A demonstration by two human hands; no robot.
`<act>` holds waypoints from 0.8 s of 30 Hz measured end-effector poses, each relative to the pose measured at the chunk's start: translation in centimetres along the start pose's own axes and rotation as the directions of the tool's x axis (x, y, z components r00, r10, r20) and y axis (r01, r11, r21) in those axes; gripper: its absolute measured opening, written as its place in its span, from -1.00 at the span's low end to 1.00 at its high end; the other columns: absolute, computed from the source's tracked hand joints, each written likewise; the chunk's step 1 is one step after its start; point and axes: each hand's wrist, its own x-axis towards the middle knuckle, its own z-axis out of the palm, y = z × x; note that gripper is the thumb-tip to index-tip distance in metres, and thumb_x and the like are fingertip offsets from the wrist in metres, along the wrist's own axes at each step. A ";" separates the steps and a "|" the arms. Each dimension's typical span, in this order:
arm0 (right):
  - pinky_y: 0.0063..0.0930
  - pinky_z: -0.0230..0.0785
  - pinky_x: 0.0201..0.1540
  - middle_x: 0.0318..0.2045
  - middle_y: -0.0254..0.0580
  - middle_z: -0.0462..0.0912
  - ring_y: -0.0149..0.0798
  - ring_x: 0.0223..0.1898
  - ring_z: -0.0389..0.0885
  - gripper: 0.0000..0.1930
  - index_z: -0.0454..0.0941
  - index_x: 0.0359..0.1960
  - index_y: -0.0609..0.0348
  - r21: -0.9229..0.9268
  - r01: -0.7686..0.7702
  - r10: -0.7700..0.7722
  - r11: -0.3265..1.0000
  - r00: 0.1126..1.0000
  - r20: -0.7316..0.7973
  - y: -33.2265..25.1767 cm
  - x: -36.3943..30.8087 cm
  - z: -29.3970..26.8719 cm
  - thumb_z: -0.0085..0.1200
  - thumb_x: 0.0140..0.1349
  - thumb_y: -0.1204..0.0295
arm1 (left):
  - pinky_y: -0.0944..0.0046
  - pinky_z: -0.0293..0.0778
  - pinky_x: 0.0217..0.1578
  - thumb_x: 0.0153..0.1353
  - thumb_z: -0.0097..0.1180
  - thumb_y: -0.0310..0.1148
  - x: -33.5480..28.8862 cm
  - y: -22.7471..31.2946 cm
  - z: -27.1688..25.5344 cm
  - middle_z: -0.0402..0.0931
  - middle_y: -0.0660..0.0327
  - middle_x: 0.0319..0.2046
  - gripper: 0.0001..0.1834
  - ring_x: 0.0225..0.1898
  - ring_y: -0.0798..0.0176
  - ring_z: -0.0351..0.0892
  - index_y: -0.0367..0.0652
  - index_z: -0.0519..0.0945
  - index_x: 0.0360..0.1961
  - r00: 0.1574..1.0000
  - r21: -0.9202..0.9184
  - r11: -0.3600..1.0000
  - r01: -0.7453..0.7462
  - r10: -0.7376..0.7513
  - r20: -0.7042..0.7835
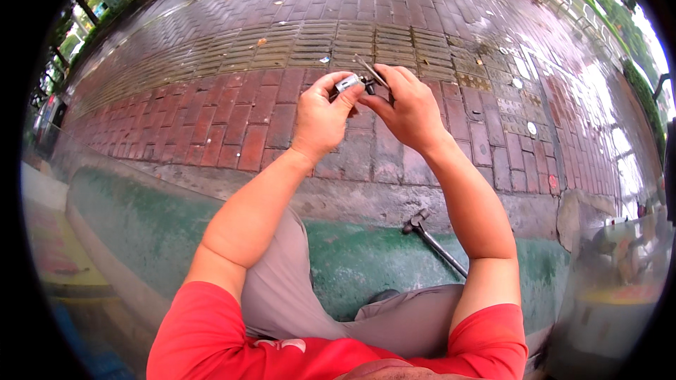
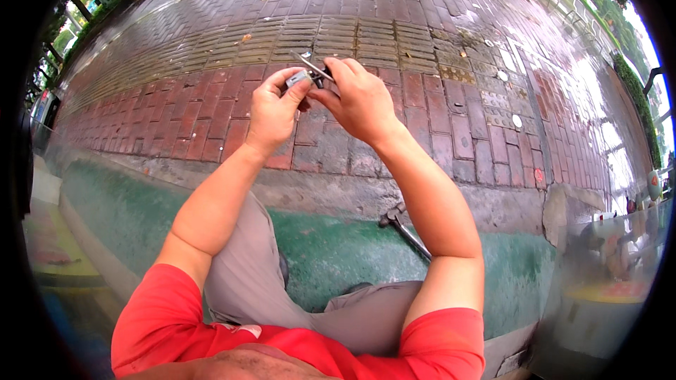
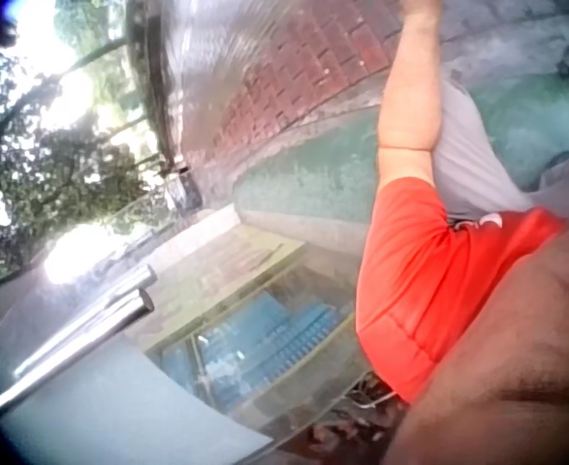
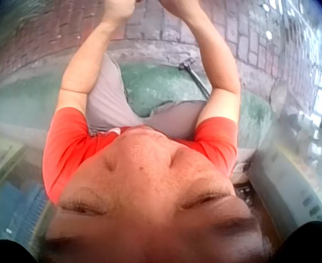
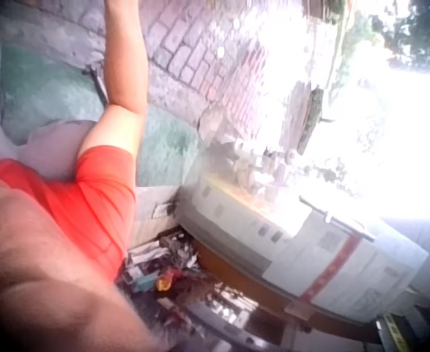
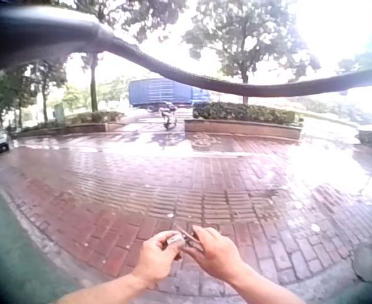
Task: The person disassembles a small motor using a hammer and a screwdriver while sitting on the ground. They hold the motor in their hands, strike the casing with the hammer, and use the screwdriver to pry and remove parts.
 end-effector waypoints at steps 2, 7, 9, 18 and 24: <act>-0.19 0.49 -0.18 -0.18 0.01 0.59 0.06 -0.17 0.61 -0.52 0.46 0.04 0.27 0.015 -0.009 0.008 1.000 0.998 0.069 0.0 0.1 -0.4 0.26 0.13 0.31 | 0.46 0.46 -0.42 0.27 0.22 -0.35 0.2 -0.3 -0.6 0.58 0.30 -0.41 -0.68 -0.46 0.49 0.49 -0.32 0.56 -0.03 0.997 0.019 1.000 -0.022 0.021 0.069; -0.15 0.45 -0.10 -0.13 0.09 0.60 0.15 -0.12 0.58 -0.53 0.43 0.10 0.28 0.197 -0.003 -0.049 0.980 0.965 0.259 -0.4 0.6 -2.4 0.20 0.20 0.34 | 0.45 0.44 -0.41 0.27 0.19 -0.40 1.1 1.3 -2.8 0.57 0.30 -0.37 -0.69 -0.43 0.49 0.46 -0.28 0.57 0.01 0.925 0.036 0.997 -0.073 0.054 0.376; -0.16 0.44 -0.08 -0.14 0.11 0.61 0.17 -0.11 0.58 -0.54 0.43 0.11 0.28 0.240 -0.003 -0.085 0.971 0.932 0.352 -0.5 0.8 -3.0 0.19 0.21 0.35 | 0.44 0.44 -0.39 0.28 0.17 -0.40 1.2 1.3 -3.6 0.56 0.29 -0.35 -0.69 -0.40 0.49 0.45 -0.28 0.57 0.03 0.884 0.035 0.999 -0.037 0.017 0.468; -0.42 0.42 -0.20 -0.37 -0.14 0.63 -0.31 -0.33 0.54 -0.56 0.49 0.10 0.29 0.375 -0.305 0.105 0.876 0.878 0.468 0.1 1.0 -3.6 0.23 0.20 0.40 | 0.37 0.50 -0.31 0.27 0.23 -0.31 1.4 -0.2 -3.1 0.57 0.24 -0.28 -0.56 -0.34 0.40 0.52 -0.29 0.49 0.11 0.874 -0.071 0.991 0.112 -0.064 0.481; -0.62 0.22 -0.56 -0.55 -0.43 0.46 -0.56 -0.61 0.35 -0.60 0.44 0.16 0.23 0.513 -0.530 0.222 0.676 0.809 0.544 1.4 0.9 -3.4 0.11 0.29 0.46 | 0.29 0.56 -0.19 0.19 0.28 -0.44 1.0 -0.3 -2.3 0.55 0.19 -0.08 -0.44 -0.20 0.33 0.57 -0.28 0.42 0.21 0.889 -0.209 0.974 0.088 0.018 0.457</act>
